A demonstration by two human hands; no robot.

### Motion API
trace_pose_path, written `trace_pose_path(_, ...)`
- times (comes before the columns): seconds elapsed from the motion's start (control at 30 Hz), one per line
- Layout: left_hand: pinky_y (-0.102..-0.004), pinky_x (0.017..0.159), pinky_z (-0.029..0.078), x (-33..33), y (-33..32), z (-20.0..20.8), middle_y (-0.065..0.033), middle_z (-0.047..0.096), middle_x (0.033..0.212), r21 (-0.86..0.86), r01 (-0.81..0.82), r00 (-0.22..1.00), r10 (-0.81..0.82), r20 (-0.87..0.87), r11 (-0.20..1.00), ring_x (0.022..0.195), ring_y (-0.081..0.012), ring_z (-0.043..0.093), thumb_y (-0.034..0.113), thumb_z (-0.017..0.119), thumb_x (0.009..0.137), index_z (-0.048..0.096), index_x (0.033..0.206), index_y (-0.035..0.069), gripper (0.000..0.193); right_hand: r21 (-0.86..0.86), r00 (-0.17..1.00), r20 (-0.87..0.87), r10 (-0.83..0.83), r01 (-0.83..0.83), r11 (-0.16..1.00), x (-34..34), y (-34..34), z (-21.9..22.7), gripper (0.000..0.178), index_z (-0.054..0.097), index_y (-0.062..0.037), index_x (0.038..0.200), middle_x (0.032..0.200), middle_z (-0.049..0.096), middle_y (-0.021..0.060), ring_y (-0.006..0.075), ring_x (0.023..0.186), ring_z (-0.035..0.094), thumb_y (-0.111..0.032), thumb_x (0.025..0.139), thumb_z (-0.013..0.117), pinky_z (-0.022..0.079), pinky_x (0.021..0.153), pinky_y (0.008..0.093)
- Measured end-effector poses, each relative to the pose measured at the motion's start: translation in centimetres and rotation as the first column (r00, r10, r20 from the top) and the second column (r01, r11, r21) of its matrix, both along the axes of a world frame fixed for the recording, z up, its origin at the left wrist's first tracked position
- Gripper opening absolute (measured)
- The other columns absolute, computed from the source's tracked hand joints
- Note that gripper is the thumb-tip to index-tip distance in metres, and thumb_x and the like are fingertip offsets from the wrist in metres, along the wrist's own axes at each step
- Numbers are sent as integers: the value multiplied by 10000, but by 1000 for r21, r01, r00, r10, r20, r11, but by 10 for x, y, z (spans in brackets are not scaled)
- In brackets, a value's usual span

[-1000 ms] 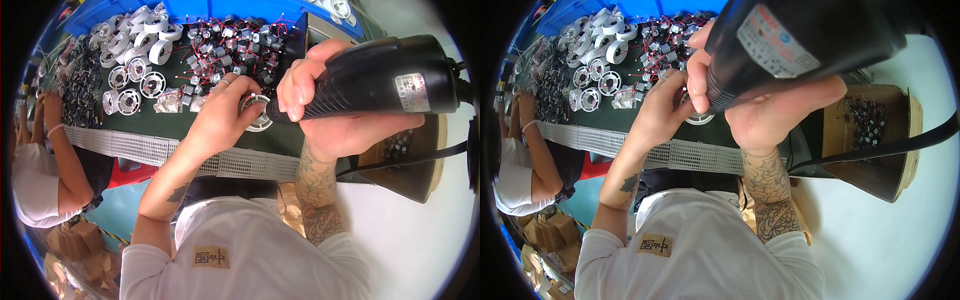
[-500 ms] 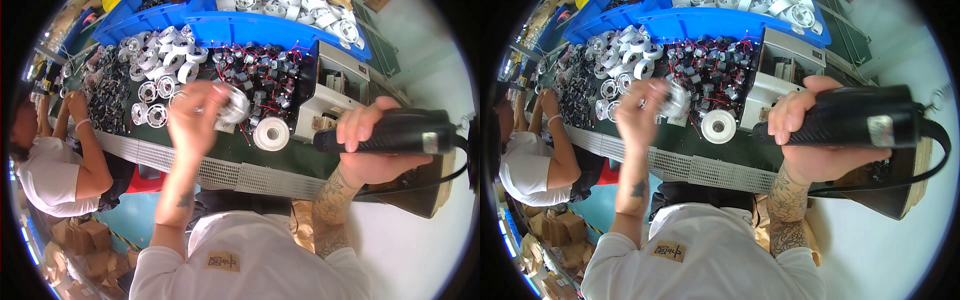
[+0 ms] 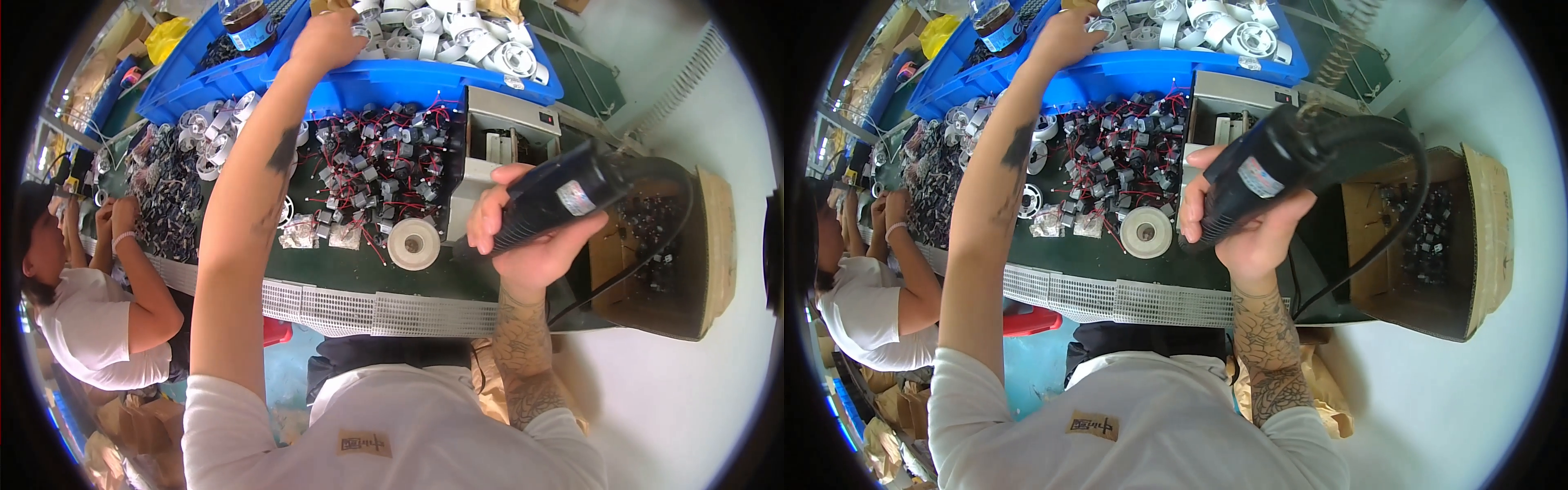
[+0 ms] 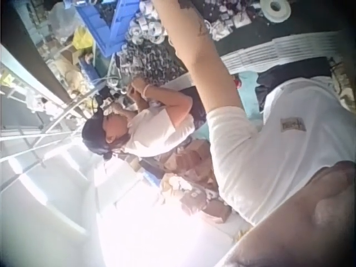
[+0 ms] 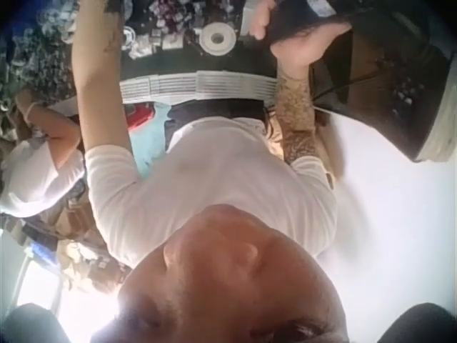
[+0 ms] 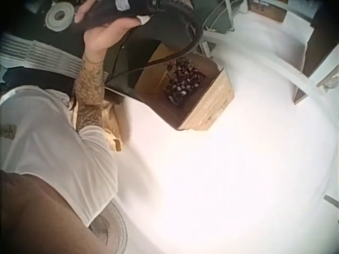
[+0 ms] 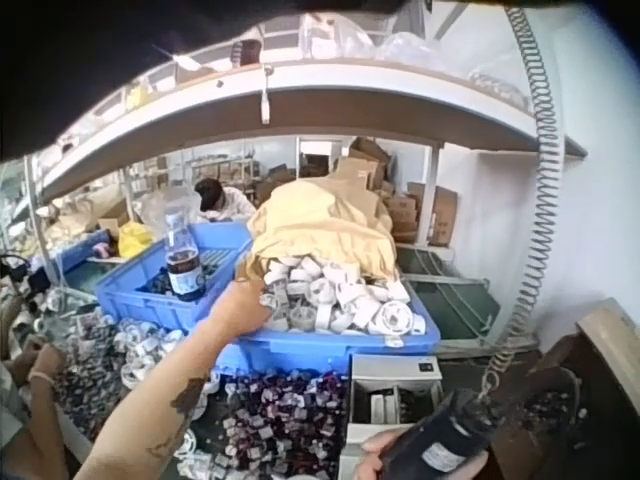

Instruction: Assembling electronic housing components on an industrial production line.

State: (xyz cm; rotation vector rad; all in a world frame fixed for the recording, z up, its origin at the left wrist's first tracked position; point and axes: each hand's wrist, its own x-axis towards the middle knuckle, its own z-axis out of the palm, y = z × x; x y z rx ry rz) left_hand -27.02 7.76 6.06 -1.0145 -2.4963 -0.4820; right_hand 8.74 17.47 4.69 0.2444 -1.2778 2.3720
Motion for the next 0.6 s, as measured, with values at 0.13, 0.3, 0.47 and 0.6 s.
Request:
trace_pose_path(0.13,-468,953,481,-37,44,-15,-232,614,1208,-337,-196,964,243,104,921,1159,-408,559,331,678,771,645,1178,75,482,30,999,21,-49,49,998,-4,0,-3,1034,481,33,1167,675,538,76,168,484,464,-872,800,141,407,477,309)
trace_pose_path(0.3,-428,914,498,-7,40,5,-212,641,1129,-3,-209,968,208,142,978,1091,-375,592,295,688,757,637,1131,24,465,57,996,-22,-86,87,995,-3,8,-1,1050,504,33,1199,684,558,76,172,494,485,-864,809,121,405,478,312)
trace_pose_path(0.47,-422,852,512,137,-24,34,-195,654,1017,385,338,941,-309,-138,859,998,-359,615,226,685,759,635,1097,16,401,-22,997,-59,-58,56,998,3,9,7,1058,503,28,1206,680,553,73,174,497,488,-872,800,126,402,476,320)
trace_pose_path(0.6,-399,811,508,250,-66,11,-178,624,1064,221,444,810,-494,315,868,962,-339,617,150,761,719,621,1156,22,477,26,990,-135,-40,44,999,6,17,12,1071,502,28,1213,677,544,69,168,487,485,-886,785,143,402,468,321)
